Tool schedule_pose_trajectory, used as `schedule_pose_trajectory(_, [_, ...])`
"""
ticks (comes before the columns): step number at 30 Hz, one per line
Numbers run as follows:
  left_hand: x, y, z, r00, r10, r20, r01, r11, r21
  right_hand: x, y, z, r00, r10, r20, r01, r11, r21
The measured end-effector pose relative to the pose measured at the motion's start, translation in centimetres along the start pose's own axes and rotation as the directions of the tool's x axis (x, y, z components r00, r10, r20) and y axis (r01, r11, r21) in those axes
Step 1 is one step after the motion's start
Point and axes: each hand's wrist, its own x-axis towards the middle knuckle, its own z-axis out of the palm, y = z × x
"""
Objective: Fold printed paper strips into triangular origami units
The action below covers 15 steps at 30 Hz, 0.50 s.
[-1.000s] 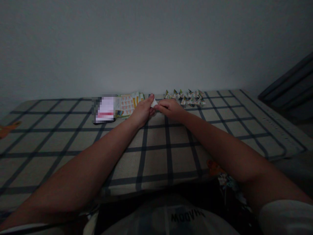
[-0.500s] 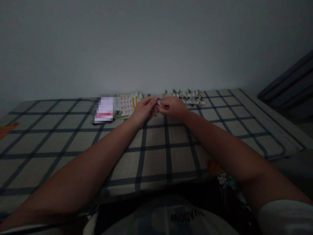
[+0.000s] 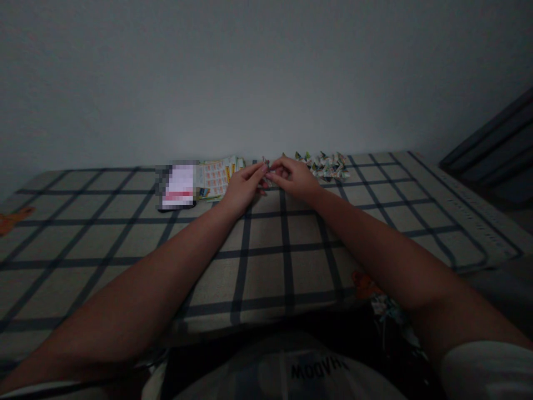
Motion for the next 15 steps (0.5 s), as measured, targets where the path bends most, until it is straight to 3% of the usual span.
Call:
schedule_pose_trajectory(9, [0.7, -1.8, -0.6, 0.982, 0.166, 0.090, -0.183, 0.951, 0.249, 0.2, 0.2, 0.3, 0.992, 0.127, 0.003, -0.126, 0.984, 0.129])
schedule_pose_trajectory(15, [0.7, -1.6, -0.6, 0.980, 0.172, 0.100, -0.193, 0.942, 0.274, 0.2, 0.2, 0.4, 0.991, 0.135, -0.021, -0.130, 0.979, 0.158])
